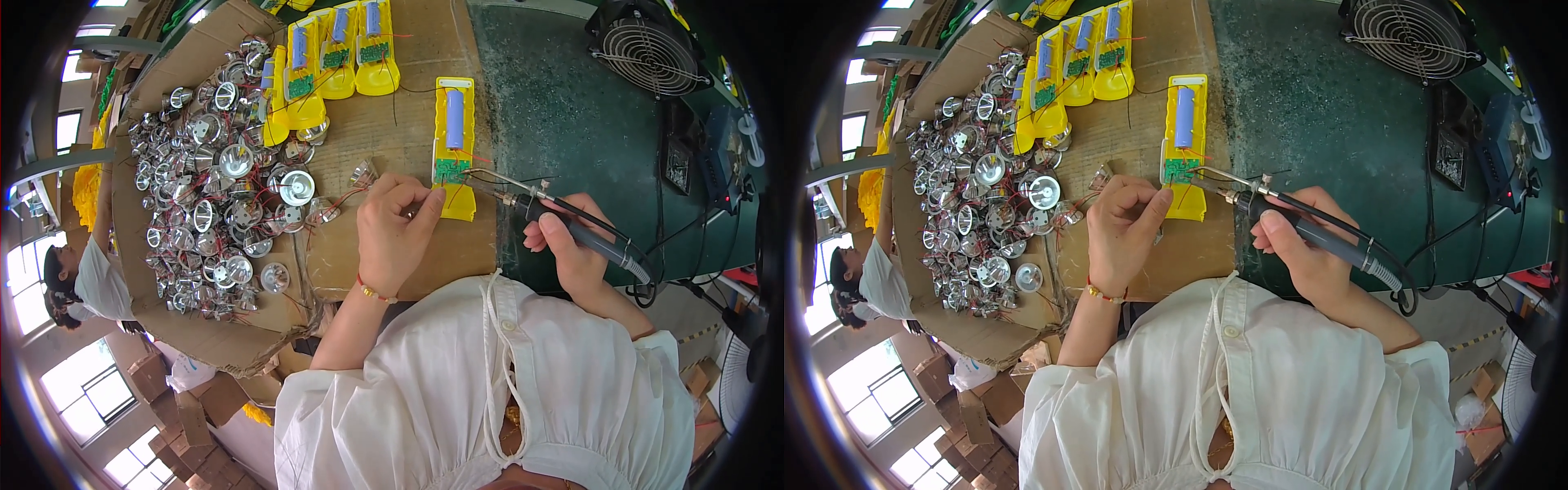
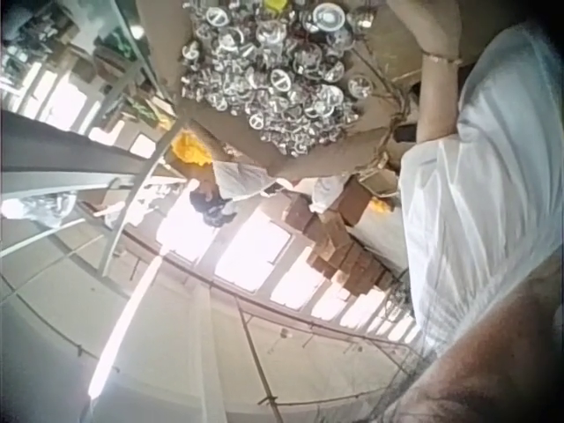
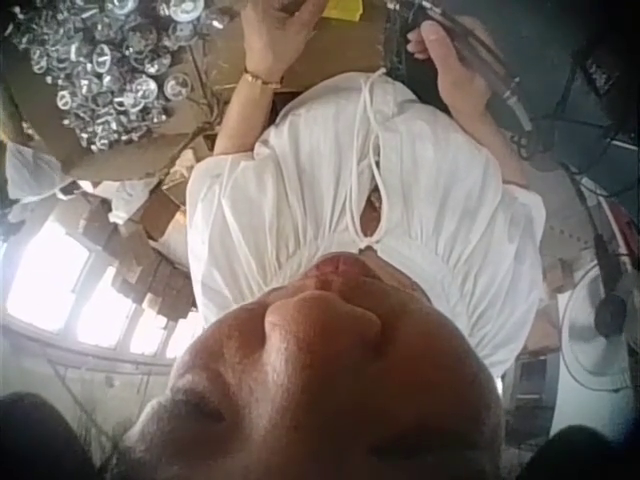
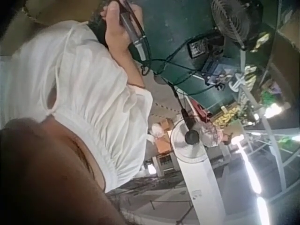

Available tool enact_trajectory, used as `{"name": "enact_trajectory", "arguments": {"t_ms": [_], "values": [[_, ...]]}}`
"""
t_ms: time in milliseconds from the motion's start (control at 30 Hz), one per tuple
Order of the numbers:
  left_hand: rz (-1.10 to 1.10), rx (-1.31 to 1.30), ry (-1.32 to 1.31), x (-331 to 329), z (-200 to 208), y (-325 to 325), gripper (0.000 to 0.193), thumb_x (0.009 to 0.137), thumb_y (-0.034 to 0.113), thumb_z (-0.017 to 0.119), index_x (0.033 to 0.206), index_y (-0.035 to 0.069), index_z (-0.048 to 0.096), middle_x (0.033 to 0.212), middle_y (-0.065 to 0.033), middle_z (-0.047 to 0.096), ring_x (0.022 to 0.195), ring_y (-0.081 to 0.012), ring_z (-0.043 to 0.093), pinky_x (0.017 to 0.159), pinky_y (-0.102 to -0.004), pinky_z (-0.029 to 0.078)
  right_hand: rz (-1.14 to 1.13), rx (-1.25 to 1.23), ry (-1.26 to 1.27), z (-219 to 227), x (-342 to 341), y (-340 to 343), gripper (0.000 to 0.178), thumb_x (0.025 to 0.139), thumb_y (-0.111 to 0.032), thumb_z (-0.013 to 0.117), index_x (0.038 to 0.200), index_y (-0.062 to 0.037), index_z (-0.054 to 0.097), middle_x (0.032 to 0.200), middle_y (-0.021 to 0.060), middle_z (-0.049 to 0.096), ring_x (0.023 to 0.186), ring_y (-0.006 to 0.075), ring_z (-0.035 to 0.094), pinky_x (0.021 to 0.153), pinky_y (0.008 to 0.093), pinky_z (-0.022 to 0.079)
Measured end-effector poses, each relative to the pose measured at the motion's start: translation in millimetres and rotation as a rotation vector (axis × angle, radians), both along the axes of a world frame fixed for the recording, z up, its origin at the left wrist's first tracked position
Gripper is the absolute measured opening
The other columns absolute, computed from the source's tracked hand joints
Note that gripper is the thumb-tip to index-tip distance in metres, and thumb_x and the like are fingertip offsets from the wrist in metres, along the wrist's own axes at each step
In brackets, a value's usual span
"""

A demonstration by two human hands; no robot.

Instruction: Soldering wires onto circuit boards for the assembly of portable lights.

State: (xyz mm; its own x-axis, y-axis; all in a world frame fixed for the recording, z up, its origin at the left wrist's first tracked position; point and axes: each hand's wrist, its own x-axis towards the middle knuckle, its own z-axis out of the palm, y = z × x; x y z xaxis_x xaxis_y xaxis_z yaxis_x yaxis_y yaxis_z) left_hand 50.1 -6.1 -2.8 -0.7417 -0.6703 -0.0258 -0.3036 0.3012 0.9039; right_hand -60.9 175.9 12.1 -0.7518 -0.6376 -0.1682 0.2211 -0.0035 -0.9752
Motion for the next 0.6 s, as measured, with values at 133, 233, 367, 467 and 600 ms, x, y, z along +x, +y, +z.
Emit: {"name": "enact_trajectory", "arguments": {"t_ms": [133, 233, 367, 467, 600], "values": [[-0.022, -0.063, -0.02, -4.9, 4.3, 1.9, 0.011, 0.072, 0.008, 0.066, 0.069, -0.002, 0.061, 0.071, -0.0076, 0.054, 0.053, -0.0131, 0.052, 0.048, -0.0237, 0.041, 0.003, 0.025, -0.002, 1.0, 0.1, -1.8, 0.017, 0.082, -0.009, 0.057, 0.091, 0.0033, 0.05, 0.075, 0.0123, 0.06, 0.064, 0.0135, 0.06, 0.057, 0.0242, 0.052], [-0.056, -0.15, -0.03, -7.8, 6.7, 2.3, 0.011, 0.072, 0.008, 0.066, 0.068, -0.002, 0.061, 0.071, -0.0075, 0.054, 0.053, -0.0133, 0.052, 0.048, -0.0239, 0.041, 0.014, 0.034, -0.004, -0.9, 0.1, -2.2, 0.017, 0.082, -0.009, 0.057, 0.09, 0.0035, 0.05, 0.075, 0.0124, 0.06, 0.064, 0.0132, 0.06, 0.057, 0.0242, 0.052], [-0.034, -0.076, -0.046, -8.0, 5.5, 2.5, 0.011, 0.072, 0.008, 0.066, 0.068, -0.002, 0.061, 0.071, -0.0075, 0.053, 0.052, -0.0131, 0.052, 0.048, -0.0236, 0.042, 0.016, 0.033, 0.029, 0.4, 0.9, -3.2, 0.016, 0.082, -0.009, 0.057, 0.089, 0.0037, 0.05, 0.074, 0.0123, 0.06, 0.063, 0.0132, 0.06, 0.056, 0.0242, 0.052], [-0.034, -0.076, -0.051, -8.8, 6.2, 2.4, 0.012, 0.072, 0.008, 0.066, 0.068, -0.002, 0.061, 0.071, -0.0074, 0.053, 0.052, -0.0128, 0.052, 0.048, -0.0234, 0.042, -0.023, -0.007, 0.016, -1.1, 1.5, -1.6, 0.017, 0.082, -0.008, 0.057, 0.091, 0.0037, 0.05, 0.073, 0.0123, 0.06, 0.063, 0.0134, 0.06, 0.056, 0.0244, 0.051], [-0.012, -0.009, -0.069, -7.6, 8.2, 2.5, 0.012, 0.072, 0.008, 0.066, 0.069, -0.002, 0.061, 0.071, -0.0074, 0.054, 0.052, -0.0125, 0.052, 0.048, -0.0233, 0.042, -0.035, -0.044, 0.046, 0.1, 0.7, 6.5, 0.017, 0.082, -0.008, 0.056, 0.093, 0.0035, 0.049, 0.073, 0.013, 0.06, 0.063, 0.014, 0.06, 0.057, 0.0249, 0.051]]}}
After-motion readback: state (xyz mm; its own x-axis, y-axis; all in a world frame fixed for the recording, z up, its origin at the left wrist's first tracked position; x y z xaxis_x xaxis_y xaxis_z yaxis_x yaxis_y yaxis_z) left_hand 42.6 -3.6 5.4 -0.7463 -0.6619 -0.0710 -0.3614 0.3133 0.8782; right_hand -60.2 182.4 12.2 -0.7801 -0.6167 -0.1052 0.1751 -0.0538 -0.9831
